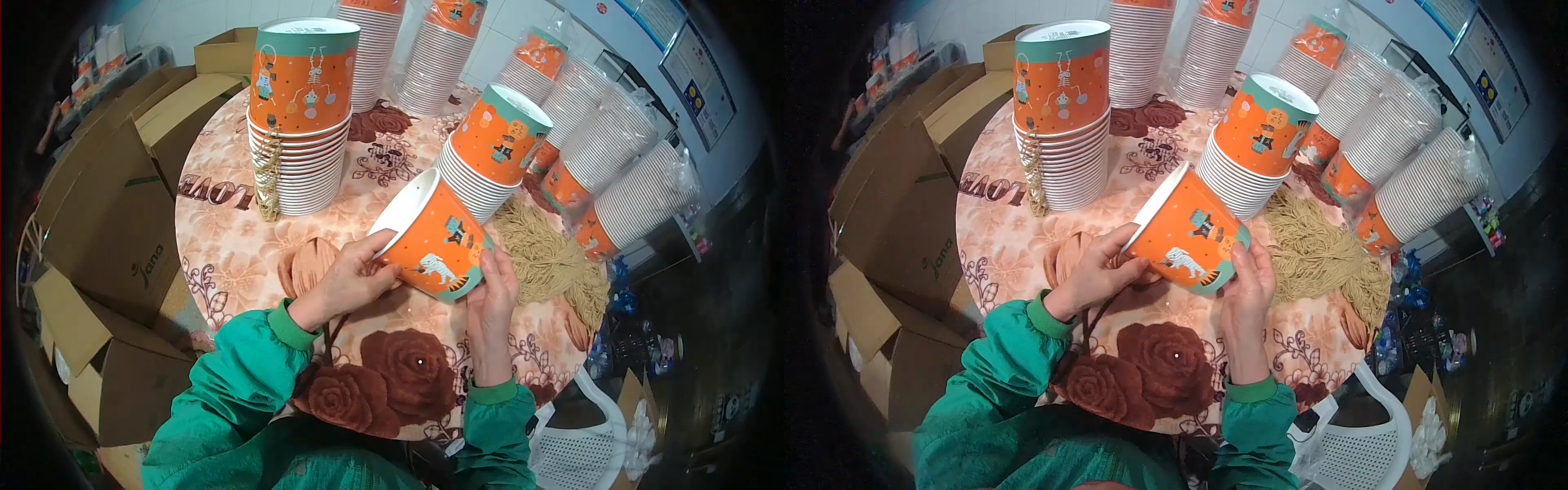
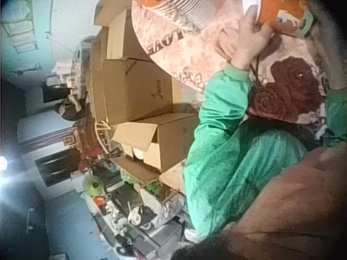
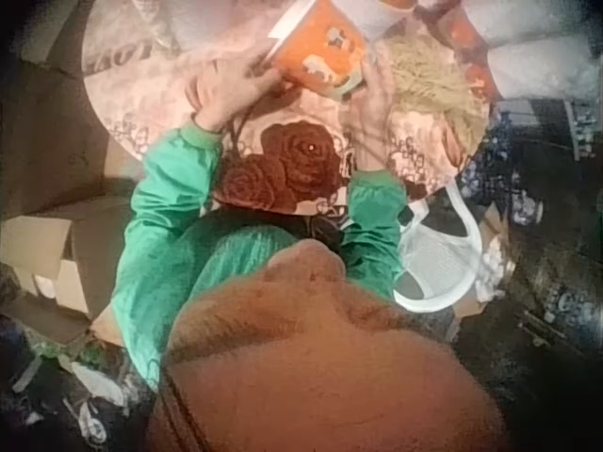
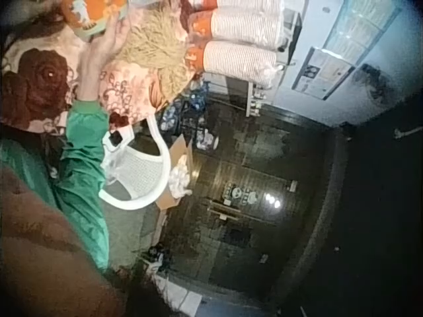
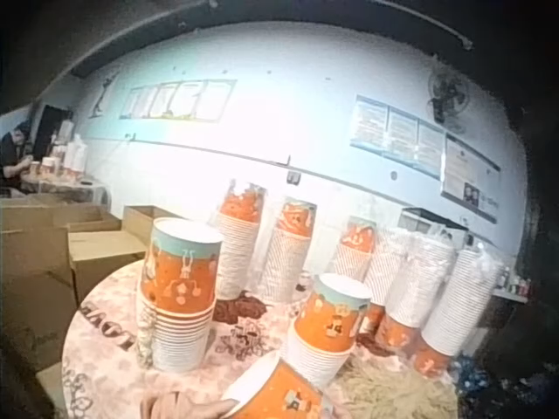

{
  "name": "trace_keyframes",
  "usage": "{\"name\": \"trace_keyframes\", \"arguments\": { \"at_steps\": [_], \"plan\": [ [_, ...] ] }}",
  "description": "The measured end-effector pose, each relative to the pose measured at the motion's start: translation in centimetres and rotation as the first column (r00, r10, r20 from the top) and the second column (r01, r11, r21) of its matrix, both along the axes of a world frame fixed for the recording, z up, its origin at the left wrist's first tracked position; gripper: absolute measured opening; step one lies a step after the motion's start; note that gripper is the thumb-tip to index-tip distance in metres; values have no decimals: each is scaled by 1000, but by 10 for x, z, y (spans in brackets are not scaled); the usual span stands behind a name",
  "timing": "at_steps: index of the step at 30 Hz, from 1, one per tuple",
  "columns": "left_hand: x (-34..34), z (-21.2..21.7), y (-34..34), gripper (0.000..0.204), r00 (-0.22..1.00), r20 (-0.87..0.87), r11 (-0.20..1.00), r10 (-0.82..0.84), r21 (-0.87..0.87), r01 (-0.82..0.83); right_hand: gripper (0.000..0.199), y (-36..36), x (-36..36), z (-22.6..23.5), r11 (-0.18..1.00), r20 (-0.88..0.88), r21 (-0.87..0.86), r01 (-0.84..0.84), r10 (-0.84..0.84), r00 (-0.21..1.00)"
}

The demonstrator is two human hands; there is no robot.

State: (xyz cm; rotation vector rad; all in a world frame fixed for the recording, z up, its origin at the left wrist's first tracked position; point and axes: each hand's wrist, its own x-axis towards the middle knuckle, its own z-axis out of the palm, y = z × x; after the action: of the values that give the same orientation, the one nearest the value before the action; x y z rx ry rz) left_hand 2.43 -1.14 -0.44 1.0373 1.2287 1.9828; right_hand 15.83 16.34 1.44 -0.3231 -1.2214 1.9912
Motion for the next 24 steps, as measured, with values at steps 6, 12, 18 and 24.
{"name": "trace_keyframes", "arguments": {
  "at_steps": [6, 12, 18, 24],
  "plan": [
    [-5, -7, 2, 32, 1000, 0, 1000, -16, -24, 16, 35, 11, 2, -2, 988, -30, -151, -7, 2, 1000],
    [2, 22, -7, 30, 974, 215, 997, 74, -19, -71, 61, -8, -6, -11, 949, 100, 275, -156, 133, 986],
    [-10, 10, -2, 34, 982, 77, 982, 173, 61, -178, 57, -18, -7, -15, 934, 140, 333, -129, 86, 986],
    [-5, 3, -3, 43, 978, 206, 999, -27, -20, 32, 49, -13, -5, -5, 981, 61, 193, -25, 14, 998]
  ]
}}
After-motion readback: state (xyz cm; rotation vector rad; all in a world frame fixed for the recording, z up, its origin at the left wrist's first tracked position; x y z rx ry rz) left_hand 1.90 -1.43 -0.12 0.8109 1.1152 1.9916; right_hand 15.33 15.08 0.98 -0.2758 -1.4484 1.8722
